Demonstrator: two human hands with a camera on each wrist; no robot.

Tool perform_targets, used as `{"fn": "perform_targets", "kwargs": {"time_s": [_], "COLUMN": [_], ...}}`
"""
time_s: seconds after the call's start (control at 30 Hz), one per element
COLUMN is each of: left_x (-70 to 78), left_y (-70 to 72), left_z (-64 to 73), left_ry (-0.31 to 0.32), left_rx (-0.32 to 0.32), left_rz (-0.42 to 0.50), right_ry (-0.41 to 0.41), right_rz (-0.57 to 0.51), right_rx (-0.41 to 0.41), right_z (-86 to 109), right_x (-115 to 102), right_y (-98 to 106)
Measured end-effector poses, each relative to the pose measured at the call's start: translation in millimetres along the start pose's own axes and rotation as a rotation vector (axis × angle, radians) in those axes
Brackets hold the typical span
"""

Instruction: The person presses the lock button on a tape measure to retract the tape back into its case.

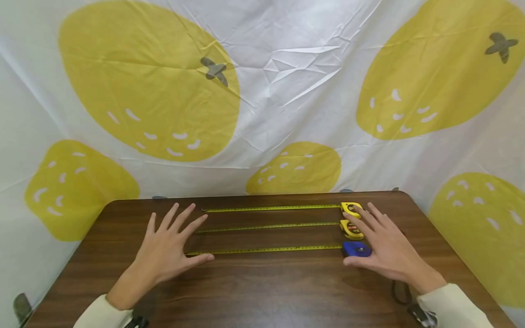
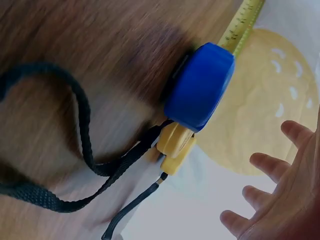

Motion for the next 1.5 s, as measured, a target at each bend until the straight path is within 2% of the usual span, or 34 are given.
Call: {"fn": "perform_targets", "kwargs": {"time_s": [0.17, 0.33, 0.57, 0.7, 0.93, 1.13, 1.5], "left_x": [-1.8, -5.0, -11.9, -17.6, -25.9, -32.1, -39.2], "left_y": [3.0, 4.2, 2.6, 0.0, -5.7, -10.4, -14.1], "left_z": [2.8, 5.6, 8.7, 11.4, 13.5, 16.0, 20.9], "left_ry": [-0.001, 0.009, 0.044, 0.083, 0.126, 0.144, 0.169], "left_rx": [0.015, 0.012, 0.001, -0.016, -0.057, -0.082, -0.115], "left_rz": [0.082, 0.173, 0.282, 0.334, 0.387, 0.389, 0.424], "right_ry": [-0.010, -0.066, -0.083, -0.132, -0.165, -0.192, -0.231], "right_rz": [-0.051, -0.154, -0.294, -0.350, -0.380, -0.399, -0.378], "right_rx": [0.042, 0.051, 0.119, 0.094, 0.084, 0.052, 0.002], "right_z": [0.7, 5.6, 12.6, 16.1, 21.4, 26.1, 31.6], "right_x": [-1, 2, 10, 18, 24, 29, 35], "right_y": [2, 4, 5, 3, 4, 1, -6]}}
Point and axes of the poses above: each hand's wrist, its own z-axis away from the middle knuckle, its own y-axis out of the back of the hand, x = y × z, the point moved 4 cm from there along -z, towards the middle knuckle, and after that the axes turned 7 degrees about y, right-handed, at the moved point
